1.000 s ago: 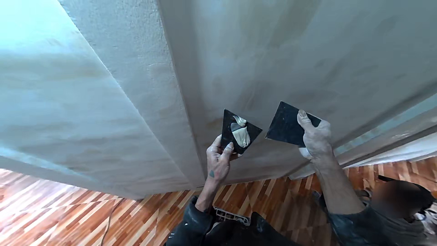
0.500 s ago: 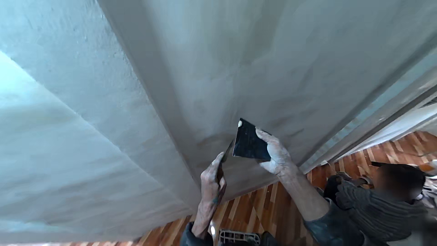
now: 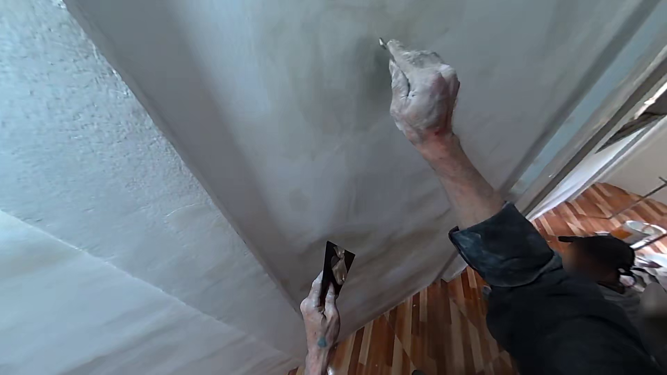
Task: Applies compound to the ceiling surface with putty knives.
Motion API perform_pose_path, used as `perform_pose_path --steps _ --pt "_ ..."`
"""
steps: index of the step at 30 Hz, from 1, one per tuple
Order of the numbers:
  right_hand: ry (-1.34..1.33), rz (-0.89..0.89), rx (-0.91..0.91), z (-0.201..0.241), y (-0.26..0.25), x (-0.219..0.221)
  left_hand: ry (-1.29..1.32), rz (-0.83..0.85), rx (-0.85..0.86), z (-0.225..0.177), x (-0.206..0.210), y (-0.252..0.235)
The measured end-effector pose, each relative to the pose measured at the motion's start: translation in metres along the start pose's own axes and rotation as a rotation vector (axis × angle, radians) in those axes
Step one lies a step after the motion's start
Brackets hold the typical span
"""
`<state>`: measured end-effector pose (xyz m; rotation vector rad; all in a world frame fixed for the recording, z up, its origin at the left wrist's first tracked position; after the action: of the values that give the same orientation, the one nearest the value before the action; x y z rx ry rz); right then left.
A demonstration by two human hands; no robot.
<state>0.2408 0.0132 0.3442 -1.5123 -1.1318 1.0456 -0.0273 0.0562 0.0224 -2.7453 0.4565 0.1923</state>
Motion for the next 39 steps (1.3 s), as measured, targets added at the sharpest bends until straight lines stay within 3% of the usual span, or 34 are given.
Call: perform_pose_path --steps 4,8,10,13,15,17,22,27,31,34,39 --pt "0.154 0.008 -0.069 0.030 0.017 0.030 0.019 0.011 -0.024 0.007 0.001 -0.008" --pt "-0.002 0.126 -0.210 0.046 0.048 0.019 0.045 0.042 -0.036 0.008 0.006 -0.015" --pt "-0.105 0.081 -0.080 0.025 0.046 0.003 0.059 0.061 -0.042 0.008 0.009 -0.018" --pt "-0.019 -0.028 0.258 -0.032 0.021 -0.013 0.068 0.071 -0.055 0.008 0.012 -0.019" --pt "0.007 0.001 0.445 -0.054 0.000 -0.013 0.060 0.066 -0.064 0.010 0.012 -0.019" --pt "-0.021 0.036 0.517 -0.053 -0.017 -0.007 0.056 0.060 -0.060 0.013 0.010 -0.020" --pt "-0.054 0.090 0.327 -0.005 -0.025 0.012 0.058 0.045 -0.062 0.020 0.004 -0.026" --pt "-0.126 0.120 0.035 0.015 -0.011 0.013 0.096 0.078 -0.045 0.021 0.014 -0.038" --pt "-0.176 0.370 -0.036 0.046 -0.001 -0.012 0.134 0.117 -0.031 0.019 0.027 -0.047" --pt "-0.140 0.469 -0.171 0.052 0.013 -0.026 0.150 0.128 -0.037 0.018 0.033 -0.051" --pt "-0.136 0.469 -0.308 0.041 0.033 -0.020 0.164 0.115 -0.054 0.021 0.036 -0.054"
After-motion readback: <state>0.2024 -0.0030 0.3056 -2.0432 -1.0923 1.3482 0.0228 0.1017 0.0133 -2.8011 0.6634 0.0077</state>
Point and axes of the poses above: each hand's wrist, its own y-axis away from the middle knuckle, its own x-axis out of the palm, z = x × y, the point moved 5 cm from there along -y, towards the middle knuckle, and after that the axes turned 15 degrees about -x, right-handed, at the moved point
